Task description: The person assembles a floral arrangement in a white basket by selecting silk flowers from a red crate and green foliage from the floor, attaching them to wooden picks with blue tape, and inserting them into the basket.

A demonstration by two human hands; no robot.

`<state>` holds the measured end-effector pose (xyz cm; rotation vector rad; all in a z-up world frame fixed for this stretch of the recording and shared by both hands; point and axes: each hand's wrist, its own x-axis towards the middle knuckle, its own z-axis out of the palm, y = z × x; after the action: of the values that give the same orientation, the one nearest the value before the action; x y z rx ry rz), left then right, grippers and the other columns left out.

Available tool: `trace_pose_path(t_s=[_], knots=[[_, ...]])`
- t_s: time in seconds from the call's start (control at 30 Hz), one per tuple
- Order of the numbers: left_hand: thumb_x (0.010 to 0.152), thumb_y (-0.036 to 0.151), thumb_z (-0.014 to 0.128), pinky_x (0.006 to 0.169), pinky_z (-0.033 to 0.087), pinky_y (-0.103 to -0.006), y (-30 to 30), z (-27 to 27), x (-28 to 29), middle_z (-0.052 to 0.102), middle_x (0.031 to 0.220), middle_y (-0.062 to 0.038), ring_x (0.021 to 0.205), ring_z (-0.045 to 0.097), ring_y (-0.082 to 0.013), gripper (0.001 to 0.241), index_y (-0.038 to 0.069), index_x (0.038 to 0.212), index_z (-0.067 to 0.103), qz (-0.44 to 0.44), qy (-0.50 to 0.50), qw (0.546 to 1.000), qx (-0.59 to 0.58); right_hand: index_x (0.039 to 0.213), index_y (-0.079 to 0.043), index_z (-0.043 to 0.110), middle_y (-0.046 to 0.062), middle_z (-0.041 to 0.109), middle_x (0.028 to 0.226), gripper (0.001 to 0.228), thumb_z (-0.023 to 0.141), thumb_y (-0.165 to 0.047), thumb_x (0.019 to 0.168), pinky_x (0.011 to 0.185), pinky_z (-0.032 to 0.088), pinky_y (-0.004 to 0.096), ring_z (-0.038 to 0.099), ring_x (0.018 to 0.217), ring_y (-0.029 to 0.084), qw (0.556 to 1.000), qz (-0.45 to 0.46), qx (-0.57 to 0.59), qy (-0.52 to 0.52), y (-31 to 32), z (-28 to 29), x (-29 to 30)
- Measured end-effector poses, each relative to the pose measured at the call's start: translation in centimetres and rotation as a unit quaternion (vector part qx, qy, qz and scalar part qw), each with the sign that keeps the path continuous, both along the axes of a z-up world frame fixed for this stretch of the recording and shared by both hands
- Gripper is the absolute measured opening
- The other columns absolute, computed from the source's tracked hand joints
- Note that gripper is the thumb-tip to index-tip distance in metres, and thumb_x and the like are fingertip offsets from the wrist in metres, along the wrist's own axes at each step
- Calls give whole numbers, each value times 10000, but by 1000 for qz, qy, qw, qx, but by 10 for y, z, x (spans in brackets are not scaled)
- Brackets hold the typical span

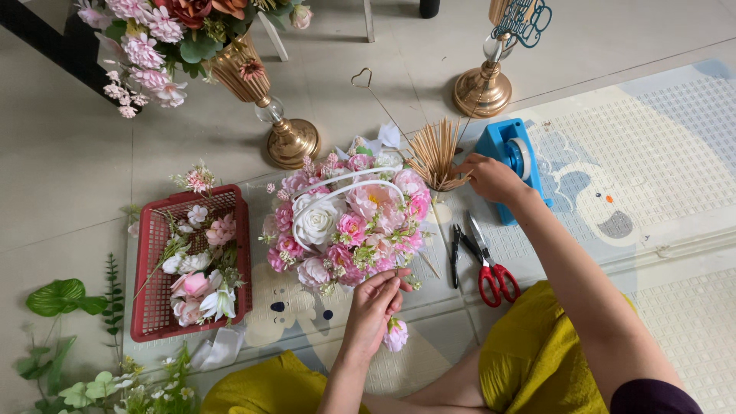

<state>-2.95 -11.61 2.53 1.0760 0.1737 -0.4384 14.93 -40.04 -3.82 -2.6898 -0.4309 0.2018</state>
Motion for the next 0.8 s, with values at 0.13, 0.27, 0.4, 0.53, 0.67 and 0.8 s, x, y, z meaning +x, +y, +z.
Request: trace_pose_path(t_s=[0.13, 0.27, 0.4, 0.53, 0.67, 0.8], knots=[[846, 65, 512, 459, 273, -170, 1, 1, 0, 600, 753, -120, 513, 367, -80, 254, -49, 1056, 600, -13, 8, 1000, -3, 1020, -171, 638, 60, 537, 1064, 380, 463, 1, 731, 662, 450, 383, 580, 836, 255, 1000, -8, 16, 22, 1, 8, -6], [846, 70, 513, 454, 266, -165, 1, 2, 0, 595, 751, -115, 511, 369, -74, 254, -50, 1051, 602, -14, 11, 1000, 5, 917, -125, 664, 46, 538, 846, 233, 679, -238, 714, 583, 420, 285, 517, 614, 161, 995, 5, 95, -16, -5, -1, -6], [847, 63, 508, 452, 260, -165, -2, -1, -1, 589, 751, -111, 509, 362, -75, 254, -55, 1052, 600, -14, 14, 1000, 6, 833, -37, 650, 86, 585, 850, 189, 689, -198, 741, 602, 442, 296, 568, 697, 198, 985, 47, 132, -97, -6, -12, -5], [844, 53, 513, 454, 275, -164, -2, 1, -3, 590, 753, -115, 512, 366, -79, 245, -52, 1048, 601, -17, 17, 1000, 6, 811, -5, 613, 92, 568, 875, 105, 615, -107, 786, 639, 453, 324, 572, 716, 224, 988, 40, 116, -93, -3, -13, -8], [847, 60, 511, 446, 266, -164, -3, 1, -2, 588, 752, -108, 505, 364, -73, 249, -50, 1052, 601, -18, 7, 1000, 5, 809, -33, 586, 80, 547, 780, 52, 578, -78, 784, 585, 427, 299, 531, 651, 194, 986, 21, 132, -102, -1, -2, -13], [847, 68, 516, 444, 249, -160, -3, -1, -3, 593, 746, -105, 506, 365, -67, 251, -47, 1053, 602, -15, 11, 1000, 0, 815, -44, 557, 54, 614, 685, 51, 514, -30, 792, 557, 435, 212, 571, 615, 99, 923, -175, 308, -150, -6, 28, -29]])
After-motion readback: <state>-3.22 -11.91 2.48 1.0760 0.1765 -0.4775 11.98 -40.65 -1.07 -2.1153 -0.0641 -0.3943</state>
